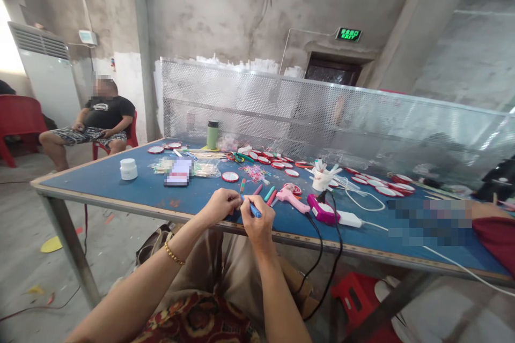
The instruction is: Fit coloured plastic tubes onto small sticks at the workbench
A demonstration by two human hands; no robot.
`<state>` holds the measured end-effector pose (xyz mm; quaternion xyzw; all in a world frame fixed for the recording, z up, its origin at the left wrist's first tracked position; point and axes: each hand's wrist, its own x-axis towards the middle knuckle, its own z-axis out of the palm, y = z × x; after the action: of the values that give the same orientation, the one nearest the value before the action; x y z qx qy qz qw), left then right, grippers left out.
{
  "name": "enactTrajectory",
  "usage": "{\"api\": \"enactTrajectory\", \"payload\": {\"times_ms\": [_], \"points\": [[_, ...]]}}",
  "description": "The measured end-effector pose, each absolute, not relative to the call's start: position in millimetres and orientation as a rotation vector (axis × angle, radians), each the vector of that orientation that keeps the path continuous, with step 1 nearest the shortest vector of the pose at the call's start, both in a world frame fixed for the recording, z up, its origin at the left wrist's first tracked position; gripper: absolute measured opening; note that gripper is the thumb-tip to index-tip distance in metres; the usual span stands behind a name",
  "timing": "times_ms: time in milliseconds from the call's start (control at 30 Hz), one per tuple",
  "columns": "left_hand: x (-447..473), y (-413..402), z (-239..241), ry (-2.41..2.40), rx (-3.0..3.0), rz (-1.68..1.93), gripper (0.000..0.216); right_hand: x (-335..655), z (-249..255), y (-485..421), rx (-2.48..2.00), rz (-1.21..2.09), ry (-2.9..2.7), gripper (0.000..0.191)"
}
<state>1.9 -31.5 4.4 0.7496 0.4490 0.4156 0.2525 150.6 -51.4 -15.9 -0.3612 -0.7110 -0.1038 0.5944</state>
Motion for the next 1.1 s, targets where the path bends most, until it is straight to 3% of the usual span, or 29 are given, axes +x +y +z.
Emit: {"api": "enactTrajectory", "payload": {"times_ms": [1100], "points": [[1.8, -32.6, 4.3, 1.197, 2.006, 1.151, 0.028, 150.8, -16.1, -50.8, -0.853, -0.267, -1.648, 0.022]]}}
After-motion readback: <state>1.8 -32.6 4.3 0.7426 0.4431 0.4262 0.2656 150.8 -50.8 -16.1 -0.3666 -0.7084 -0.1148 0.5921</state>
